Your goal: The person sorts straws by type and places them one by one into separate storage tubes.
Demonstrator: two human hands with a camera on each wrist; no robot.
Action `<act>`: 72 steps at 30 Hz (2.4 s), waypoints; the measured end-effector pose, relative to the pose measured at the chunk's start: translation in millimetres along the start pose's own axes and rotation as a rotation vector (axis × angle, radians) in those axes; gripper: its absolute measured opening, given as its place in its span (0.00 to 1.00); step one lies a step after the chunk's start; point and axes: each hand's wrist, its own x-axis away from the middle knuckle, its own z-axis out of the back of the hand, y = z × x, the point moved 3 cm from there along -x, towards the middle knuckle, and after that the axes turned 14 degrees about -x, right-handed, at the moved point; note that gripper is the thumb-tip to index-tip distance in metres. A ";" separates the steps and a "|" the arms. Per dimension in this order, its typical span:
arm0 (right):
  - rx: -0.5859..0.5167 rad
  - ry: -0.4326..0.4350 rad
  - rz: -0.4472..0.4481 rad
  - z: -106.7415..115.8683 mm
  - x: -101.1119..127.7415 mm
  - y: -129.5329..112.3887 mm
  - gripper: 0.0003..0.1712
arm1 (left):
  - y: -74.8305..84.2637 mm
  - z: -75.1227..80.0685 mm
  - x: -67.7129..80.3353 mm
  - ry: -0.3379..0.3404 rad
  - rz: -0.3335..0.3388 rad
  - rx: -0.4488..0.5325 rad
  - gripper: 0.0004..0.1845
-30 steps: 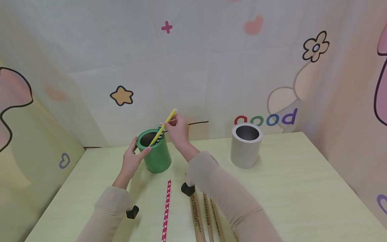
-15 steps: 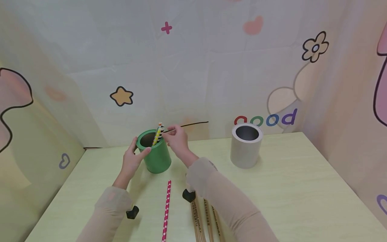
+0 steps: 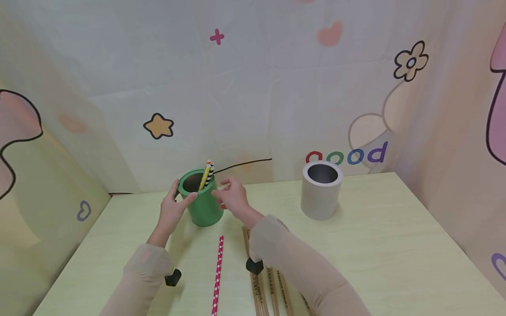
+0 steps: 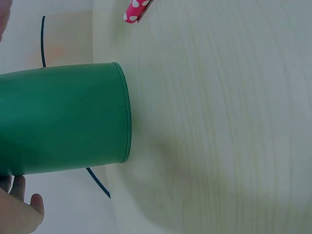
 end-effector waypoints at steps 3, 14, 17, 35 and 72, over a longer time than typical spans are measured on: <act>0.041 -0.031 -0.054 -1.1 4.9 10.8 0.27 | 0.2 0.2 0.5 -0.006 -0.004 0.001 0.47; 0.156 -0.103 -0.169 -0.9 19.7 45.3 0.32 | 1.2 0.2 1.8 -0.019 -0.006 0.012 0.46; 0.202 -0.120 -0.190 -0.2 24.5 53.6 0.32 | 1.9 0.4 2.3 -0.016 -0.005 0.010 0.46; 0.412 -0.176 -0.251 -1.6 46.6 88.3 0.31 | 0.2 -0.7 0.4 -0.008 -0.006 -0.004 0.47; 0.647 -0.166 -0.003 -12.7 61.7 99.5 0.18 | -1.2 -2.5 -1.2 -0.008 -0.007 0.013 0.46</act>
